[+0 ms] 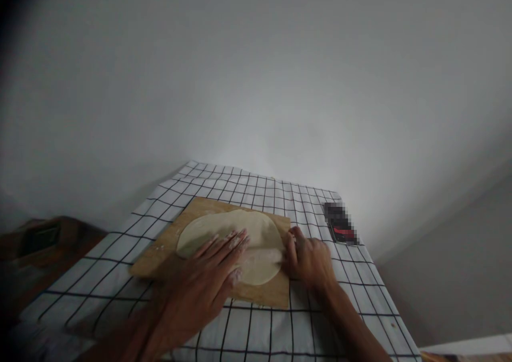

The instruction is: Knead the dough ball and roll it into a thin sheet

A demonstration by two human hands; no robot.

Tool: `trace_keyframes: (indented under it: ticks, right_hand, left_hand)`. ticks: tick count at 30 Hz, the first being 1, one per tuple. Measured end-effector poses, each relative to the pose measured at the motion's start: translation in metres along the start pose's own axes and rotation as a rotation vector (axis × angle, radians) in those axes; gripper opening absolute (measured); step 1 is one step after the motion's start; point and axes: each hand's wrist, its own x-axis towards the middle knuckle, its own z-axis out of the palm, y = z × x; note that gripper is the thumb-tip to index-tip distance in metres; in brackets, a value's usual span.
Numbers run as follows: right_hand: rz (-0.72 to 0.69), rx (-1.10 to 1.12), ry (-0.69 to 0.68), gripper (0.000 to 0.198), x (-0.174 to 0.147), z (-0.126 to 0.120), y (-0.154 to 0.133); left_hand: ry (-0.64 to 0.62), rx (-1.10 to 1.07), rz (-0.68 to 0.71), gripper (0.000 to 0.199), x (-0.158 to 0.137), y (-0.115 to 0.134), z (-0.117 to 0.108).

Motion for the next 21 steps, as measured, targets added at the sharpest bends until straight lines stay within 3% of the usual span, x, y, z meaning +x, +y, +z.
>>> trace_keyframes:
  ticks: [3,6,10,16,21]
  right_hand:
    - [-0.221,-0.044,-0.107,0.034,0.053,-0.002,0.019]
    - [-0.294,-0.029,-0.115,0.031,0.092,0.004,0.028]
    - [-0.343,0.019,-0.113,0.035,0.119,0.024,0.029]
    - [-0.375,0.115,-0.134,0.046,0.106,0.033,0.032]
    - [-0.251,0.313,-0.059,0.048,0.068,0.021,0.032]
  left_hand:
    - [0.000,-0.039,-0.031,0.052,0.024,-0.011,0.001]
    - [0.028,-0.040,-0.071,0.048,0.042,-0.019,0.007]
    - [0.057,0.005,-0.151,0.045,0.056,-0.031,0.019]
    - [0.021,0.036,-0.217,0.048,0.057,-0.028,0.023]
    - [0.013,0.028,-0.238,0.050,0.049,-0.011,0.023]
